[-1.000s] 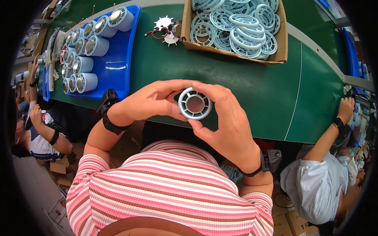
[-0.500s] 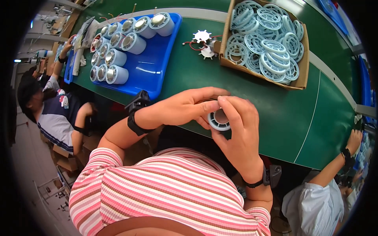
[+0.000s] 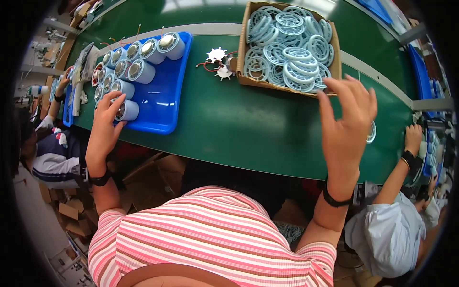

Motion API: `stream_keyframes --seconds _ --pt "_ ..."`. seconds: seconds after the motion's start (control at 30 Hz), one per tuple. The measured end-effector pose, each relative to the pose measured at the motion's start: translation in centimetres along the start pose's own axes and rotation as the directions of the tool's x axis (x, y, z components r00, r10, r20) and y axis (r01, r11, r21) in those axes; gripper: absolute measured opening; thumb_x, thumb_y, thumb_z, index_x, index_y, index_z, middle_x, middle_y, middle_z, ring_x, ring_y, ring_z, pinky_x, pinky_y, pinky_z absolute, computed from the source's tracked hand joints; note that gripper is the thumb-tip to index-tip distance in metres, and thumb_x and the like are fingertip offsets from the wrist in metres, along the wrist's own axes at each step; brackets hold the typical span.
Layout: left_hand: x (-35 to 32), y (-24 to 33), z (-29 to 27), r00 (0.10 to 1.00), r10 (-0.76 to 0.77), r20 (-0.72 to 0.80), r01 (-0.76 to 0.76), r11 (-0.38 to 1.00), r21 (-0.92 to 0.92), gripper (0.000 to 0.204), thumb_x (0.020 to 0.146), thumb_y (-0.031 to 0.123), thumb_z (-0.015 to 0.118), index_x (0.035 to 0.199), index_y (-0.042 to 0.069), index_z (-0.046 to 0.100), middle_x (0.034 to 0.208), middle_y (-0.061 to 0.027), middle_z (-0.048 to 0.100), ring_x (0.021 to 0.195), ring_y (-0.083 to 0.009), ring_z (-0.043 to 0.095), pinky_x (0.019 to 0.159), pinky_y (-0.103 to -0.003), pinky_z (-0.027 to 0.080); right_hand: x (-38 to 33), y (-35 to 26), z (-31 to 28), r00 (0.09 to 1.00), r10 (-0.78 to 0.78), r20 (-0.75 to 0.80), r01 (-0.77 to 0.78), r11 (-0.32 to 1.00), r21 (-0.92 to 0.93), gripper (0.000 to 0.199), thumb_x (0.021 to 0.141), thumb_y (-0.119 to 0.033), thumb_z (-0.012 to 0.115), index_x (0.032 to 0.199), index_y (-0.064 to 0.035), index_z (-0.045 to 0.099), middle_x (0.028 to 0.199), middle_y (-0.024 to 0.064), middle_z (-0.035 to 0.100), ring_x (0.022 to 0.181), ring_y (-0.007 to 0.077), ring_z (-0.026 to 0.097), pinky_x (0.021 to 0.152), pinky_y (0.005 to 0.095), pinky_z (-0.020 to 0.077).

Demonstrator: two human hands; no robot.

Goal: The person assembles components by inserting a motor into a plastic housing, threading wires through a slot, and pressing a cover onto the assembly. After completing several units, the person moves a blue tray and continues assembling more units by fitting motors and covers into housings.

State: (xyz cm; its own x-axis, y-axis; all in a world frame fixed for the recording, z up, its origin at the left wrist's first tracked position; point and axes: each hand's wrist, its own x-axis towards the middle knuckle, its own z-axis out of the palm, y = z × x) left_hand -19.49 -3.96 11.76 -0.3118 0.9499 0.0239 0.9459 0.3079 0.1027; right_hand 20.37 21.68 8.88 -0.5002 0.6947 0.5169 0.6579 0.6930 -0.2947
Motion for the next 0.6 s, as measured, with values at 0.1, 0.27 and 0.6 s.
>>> stream_keyframes --seconds 0.1,0.27,0.6 --pt "0.4 -0.6 -0.3 0.998 0.021 0.053 -0.016 0.996 -0.082 0.061 0.071 -0.007 0.076 0.130 0.002 0.059 0.134 -0.0128 0.055 0.124 -0.0354 0.053 0.104 -0.043 0.044 4.5 0.3 3.3 0.986 -0.149 0.073 0.145 0.988 0.057 0.017 0.089 -0.014 0.073 0.102 -0.0038 0.071 0.101 0.0093 0.067 0.109 0.0314 0.061 0.105 0.0413 0.0407" --pt "1.2 1.9 -1.3 0.994 0.111 -0.005 -0.111 0.994 0.007 0.063 0.069 -0.009 0.076 0.129 0.002 0.058 0.133 -0.0142 0.056 0.127 -0.0360 0.052 0.106 -0.046 0.043 6.7 2.0 5.3 0.966 -0.231 0.113 0.239 0.969 -0.059 0.015 0.089 -0.013 0.073 0.099 -0.0032 0.069 0.104 0.0095 0.065 0.110 0.0316 0.059 0.102 0.0422 0.0423" --pt "2.1 12.6 0.1 0.862 0.501 -0.081 -0.499 0.809 -0.309 0.063 0.067 0.006 0.082 0.124 0.001 0.057 0.120 -0.0155 0.063 0.105 -0.0375 0.065 0.100 -0.046 0.049 3.1 -3.2 0.4 0.975 -0.210 0.078 0.164 0.906 0.390 0.023 0.081 0.001 0.075 0.101 0.0002 0.064 0.113 0.0136 0.058 0.110 0.0329 0.058 0.092 0.0400 0.0490"
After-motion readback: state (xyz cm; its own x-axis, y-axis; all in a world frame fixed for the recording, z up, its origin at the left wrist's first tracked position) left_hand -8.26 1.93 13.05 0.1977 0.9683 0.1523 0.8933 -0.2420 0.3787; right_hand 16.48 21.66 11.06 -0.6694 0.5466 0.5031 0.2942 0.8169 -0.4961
